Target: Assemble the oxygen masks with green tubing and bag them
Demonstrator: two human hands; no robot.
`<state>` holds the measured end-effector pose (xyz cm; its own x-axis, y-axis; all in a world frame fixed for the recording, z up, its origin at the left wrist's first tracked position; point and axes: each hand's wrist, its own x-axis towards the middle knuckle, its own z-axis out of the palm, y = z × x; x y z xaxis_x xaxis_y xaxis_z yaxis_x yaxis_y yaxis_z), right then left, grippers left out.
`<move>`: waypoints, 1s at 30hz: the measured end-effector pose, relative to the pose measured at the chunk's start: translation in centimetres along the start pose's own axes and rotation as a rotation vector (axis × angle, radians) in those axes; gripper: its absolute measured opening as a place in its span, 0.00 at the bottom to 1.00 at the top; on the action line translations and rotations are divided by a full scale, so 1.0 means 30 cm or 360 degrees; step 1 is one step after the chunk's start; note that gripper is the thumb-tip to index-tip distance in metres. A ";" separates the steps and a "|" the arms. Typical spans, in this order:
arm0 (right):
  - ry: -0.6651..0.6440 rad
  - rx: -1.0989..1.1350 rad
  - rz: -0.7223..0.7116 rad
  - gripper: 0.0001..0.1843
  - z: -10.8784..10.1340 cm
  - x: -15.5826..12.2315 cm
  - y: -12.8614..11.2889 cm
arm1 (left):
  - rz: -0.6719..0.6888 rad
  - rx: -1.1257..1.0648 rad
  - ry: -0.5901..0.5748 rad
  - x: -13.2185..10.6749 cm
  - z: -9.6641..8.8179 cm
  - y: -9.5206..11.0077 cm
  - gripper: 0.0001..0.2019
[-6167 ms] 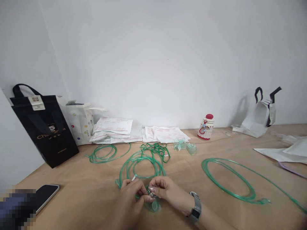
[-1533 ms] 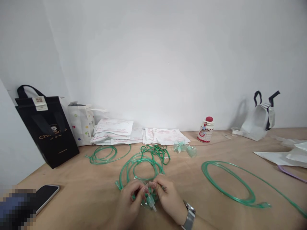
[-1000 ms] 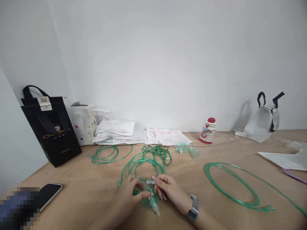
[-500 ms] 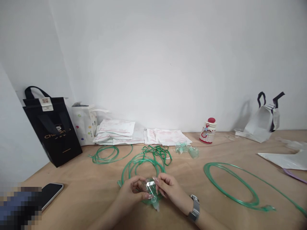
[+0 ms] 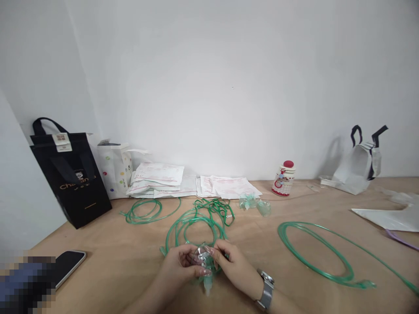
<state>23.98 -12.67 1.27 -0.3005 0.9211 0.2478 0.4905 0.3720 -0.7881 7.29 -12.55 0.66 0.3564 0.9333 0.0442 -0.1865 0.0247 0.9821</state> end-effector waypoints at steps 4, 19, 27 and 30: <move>0.0018 0.0133 -0.0019 0.20 0.008 -0.005 0.005 | -0.0009 0.0038 0.0021 0.001 -0.003 0.004 0.15; -0.0056 0.0526 0.0014 0.22 0.020 0.000 0.011 | 0.0001 0.0103 0.0031 -0.001 -0.004 -0.002 0.16; 0.0116 0.0090 0.0024 0.23 0.021 -0.002 -0.004 | 0.0034 0.0239 0.0064 -0.003 0.001 -0.009 0.14; 0.0151 0.0085 0.0037 0.23 0.023 -0.001 -0.005 | 0.0052 0.0275 0.0073 -0.003 0.002 -0.008 0.14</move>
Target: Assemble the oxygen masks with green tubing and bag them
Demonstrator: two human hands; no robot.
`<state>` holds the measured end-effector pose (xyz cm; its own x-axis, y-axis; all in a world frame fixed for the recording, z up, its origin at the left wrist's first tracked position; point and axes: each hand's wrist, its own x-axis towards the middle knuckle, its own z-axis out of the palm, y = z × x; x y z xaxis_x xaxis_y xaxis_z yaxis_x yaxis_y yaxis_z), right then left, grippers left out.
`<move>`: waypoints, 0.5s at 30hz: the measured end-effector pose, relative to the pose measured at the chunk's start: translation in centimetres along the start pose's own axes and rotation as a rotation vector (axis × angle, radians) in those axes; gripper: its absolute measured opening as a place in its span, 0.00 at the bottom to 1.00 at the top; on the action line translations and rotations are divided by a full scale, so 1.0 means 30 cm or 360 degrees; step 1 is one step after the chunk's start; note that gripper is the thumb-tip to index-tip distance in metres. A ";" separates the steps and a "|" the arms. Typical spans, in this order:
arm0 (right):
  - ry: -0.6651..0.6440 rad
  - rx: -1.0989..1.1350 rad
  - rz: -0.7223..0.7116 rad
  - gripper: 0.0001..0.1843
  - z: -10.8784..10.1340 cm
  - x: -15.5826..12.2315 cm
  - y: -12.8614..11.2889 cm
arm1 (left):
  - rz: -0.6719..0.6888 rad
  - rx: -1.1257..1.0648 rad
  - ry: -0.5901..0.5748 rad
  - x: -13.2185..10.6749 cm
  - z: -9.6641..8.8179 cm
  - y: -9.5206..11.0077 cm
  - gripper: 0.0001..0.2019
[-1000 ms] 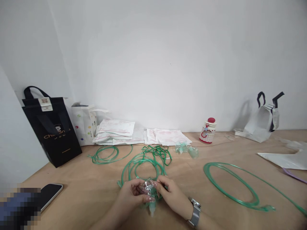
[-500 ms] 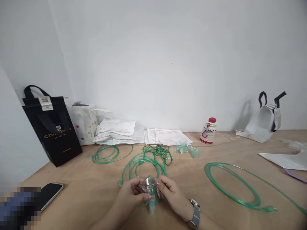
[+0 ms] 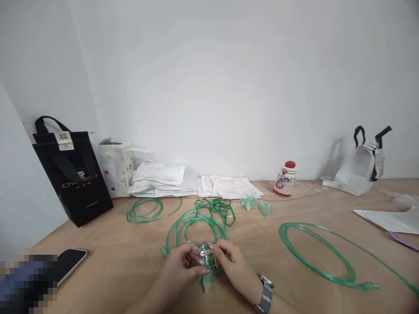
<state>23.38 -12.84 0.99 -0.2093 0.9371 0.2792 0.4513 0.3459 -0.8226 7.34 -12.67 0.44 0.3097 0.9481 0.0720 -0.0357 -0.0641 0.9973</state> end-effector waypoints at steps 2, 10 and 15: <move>-0.0021 0.0001 0.0004 0.22 0.001 0.001 0.000 | 0.0008 0.0044 0.0009 0.000 -0.001 -0.004 0.14; -0.0020 -0.0233 -0.0018 0.21 0.001 -0.004 0.003 | -0.0017 0.0200 0.0047 -0.001 -0.009 -0.019 0.11; -0.0025 -0.0294 -0.0023 0.21 0.006 -0.011 0.004 | -0.0112 0.0067 0.0077 -0.003 0.006 -0.008 0.12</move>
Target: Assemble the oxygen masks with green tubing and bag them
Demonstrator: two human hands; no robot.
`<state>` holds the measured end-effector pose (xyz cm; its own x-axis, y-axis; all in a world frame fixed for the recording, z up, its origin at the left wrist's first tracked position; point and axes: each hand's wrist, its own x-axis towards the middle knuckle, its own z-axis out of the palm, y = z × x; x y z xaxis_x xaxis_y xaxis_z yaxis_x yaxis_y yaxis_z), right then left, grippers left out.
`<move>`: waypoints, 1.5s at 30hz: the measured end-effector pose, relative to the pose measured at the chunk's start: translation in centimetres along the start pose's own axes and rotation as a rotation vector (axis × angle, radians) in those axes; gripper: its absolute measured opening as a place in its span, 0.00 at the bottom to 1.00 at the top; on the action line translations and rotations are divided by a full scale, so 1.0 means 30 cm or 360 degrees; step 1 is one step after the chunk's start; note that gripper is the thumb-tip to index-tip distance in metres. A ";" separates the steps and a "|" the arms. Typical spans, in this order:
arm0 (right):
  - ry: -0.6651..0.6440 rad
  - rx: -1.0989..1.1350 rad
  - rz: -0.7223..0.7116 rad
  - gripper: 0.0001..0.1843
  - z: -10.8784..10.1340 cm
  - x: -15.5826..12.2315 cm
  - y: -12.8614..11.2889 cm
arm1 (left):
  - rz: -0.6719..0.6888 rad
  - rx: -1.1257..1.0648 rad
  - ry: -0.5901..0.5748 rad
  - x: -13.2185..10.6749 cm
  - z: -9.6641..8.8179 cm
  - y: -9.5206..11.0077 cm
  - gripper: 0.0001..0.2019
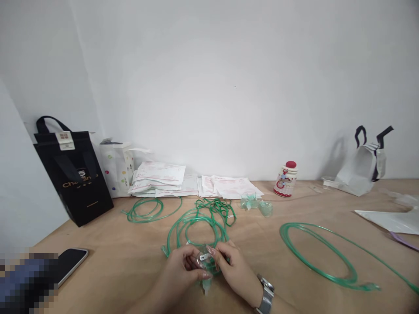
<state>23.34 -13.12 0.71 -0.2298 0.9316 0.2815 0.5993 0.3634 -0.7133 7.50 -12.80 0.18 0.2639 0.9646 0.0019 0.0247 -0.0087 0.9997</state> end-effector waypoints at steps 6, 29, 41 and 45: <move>-0.0057 0.0046 -0.0018 0.21 0.008 -0.004 0.000 | -0.0018 0.0027 -0.0029 -0.005 0.003 0.010 0.12; -0.0115 0.1215 0.0213 0.21 0.013 0.028 -0.001 | 0.0137 -0.0140 -0.0013 -0.010 -0.022 0.068 0.16; -0.0292 0.2305 0.0507 0.11 0.010 0.014 -0.038 | 0.0060 -0.0303 -0.0061 -0.012 -0.023 0.068 0.15; -0.0260 0.2162 0.0460 0.12 -0.005 0.000 -0.059 | 0.0006 -0.0265 -0.0070 -0.001 -0.021 0.051 0.16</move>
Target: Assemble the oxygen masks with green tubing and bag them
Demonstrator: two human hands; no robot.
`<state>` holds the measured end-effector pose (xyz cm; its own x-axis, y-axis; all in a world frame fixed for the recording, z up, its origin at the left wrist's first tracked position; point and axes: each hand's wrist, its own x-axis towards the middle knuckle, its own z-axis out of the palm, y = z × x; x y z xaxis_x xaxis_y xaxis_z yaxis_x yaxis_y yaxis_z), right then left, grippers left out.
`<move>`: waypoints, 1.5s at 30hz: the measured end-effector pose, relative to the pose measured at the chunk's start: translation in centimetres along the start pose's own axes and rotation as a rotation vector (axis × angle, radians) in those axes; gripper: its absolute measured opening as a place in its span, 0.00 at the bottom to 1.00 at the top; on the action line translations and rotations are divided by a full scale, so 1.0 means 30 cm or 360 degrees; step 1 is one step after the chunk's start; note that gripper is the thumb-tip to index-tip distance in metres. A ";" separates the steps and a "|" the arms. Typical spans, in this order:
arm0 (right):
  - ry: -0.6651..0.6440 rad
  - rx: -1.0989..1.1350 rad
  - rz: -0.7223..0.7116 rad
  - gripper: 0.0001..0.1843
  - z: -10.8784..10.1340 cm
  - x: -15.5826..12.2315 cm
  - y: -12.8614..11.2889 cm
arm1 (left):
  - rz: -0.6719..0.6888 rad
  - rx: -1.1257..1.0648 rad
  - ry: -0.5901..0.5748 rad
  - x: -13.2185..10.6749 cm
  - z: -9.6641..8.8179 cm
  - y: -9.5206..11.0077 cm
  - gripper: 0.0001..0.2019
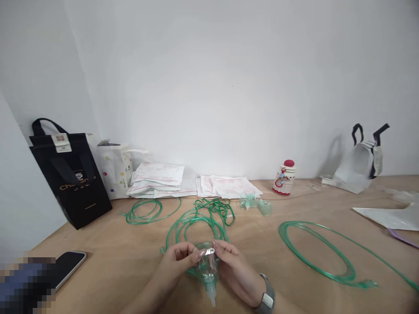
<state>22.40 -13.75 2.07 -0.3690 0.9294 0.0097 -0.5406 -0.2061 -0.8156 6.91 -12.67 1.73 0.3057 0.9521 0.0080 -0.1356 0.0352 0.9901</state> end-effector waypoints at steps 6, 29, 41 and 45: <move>0.0087 -0.0264 -0.0142 0.18 -0.013 0.002 0.004 | -0.0019 0.0051 0.0008 0.014 -0.012 -0.033 0.17; -0.0084 -0.0499 -0.0183 0.17 -0.014 -0.012 -0.013 | 0.0069 -0.0046 -0.0120 -0.017 0.008 0.015 0.13; -0.0079 -0.0648 -0.0069 0.18 -0.028 0.007 -0.027 | 0.0078 -0.0058 -0.0106 -0.006 -0.001 0.002 0.16; -0.0149 -0.0814 -0.0094 0.19 -0.026 0.002 -0.052 | 0.0098 -0.0048 -0.0107 -0.005 0.000 -0.011 0.16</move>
<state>23.80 -13.12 2.90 -0.4278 0.8986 0.0972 -0.1328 0.0439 -0.9902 6.92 -12.83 1.39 0.3582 0.9303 0.0793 -0.1841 -0.0128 0.9828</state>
